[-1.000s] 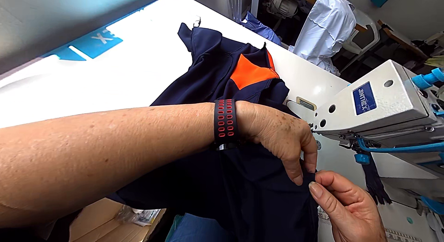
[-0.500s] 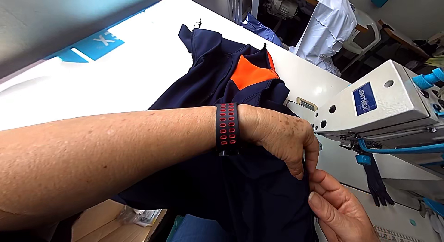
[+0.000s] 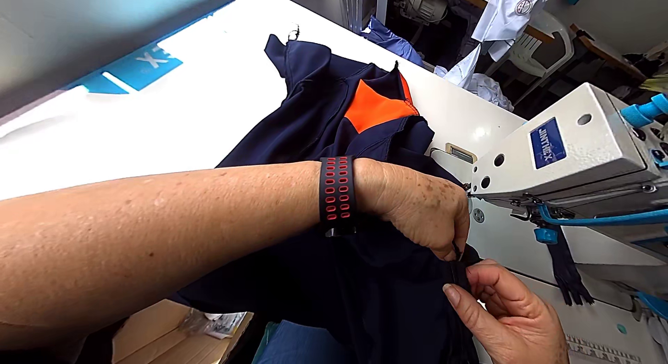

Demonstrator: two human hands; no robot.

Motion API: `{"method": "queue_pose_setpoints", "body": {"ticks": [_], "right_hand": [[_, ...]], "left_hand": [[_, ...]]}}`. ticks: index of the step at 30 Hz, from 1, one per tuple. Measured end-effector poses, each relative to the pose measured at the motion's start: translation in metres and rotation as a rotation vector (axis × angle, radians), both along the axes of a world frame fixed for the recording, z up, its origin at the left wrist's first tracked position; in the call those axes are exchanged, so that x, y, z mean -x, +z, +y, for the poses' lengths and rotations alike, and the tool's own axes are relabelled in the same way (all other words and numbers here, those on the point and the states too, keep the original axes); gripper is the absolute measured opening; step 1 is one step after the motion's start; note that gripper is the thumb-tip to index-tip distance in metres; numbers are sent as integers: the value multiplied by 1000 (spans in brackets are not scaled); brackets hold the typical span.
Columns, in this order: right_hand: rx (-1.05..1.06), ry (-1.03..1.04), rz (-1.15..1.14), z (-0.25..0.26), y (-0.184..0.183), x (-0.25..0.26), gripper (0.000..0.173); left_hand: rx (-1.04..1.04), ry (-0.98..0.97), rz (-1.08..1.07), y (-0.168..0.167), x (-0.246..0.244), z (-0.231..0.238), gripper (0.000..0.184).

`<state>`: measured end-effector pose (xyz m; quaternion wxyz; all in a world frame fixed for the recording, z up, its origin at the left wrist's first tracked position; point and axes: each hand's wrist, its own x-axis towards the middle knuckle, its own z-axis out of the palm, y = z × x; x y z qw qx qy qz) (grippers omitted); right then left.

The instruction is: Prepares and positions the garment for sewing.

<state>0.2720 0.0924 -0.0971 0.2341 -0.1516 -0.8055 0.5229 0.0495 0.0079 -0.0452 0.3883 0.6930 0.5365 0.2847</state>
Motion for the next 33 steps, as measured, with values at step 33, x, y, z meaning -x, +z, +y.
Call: {"method": "queue_pose_setpoints", "body": {"ticks": [33], "right_hand": [[502,160,-110,13,-27,-68,26]], "left_hand": [[182,109,155,14,17,6,12]]}}
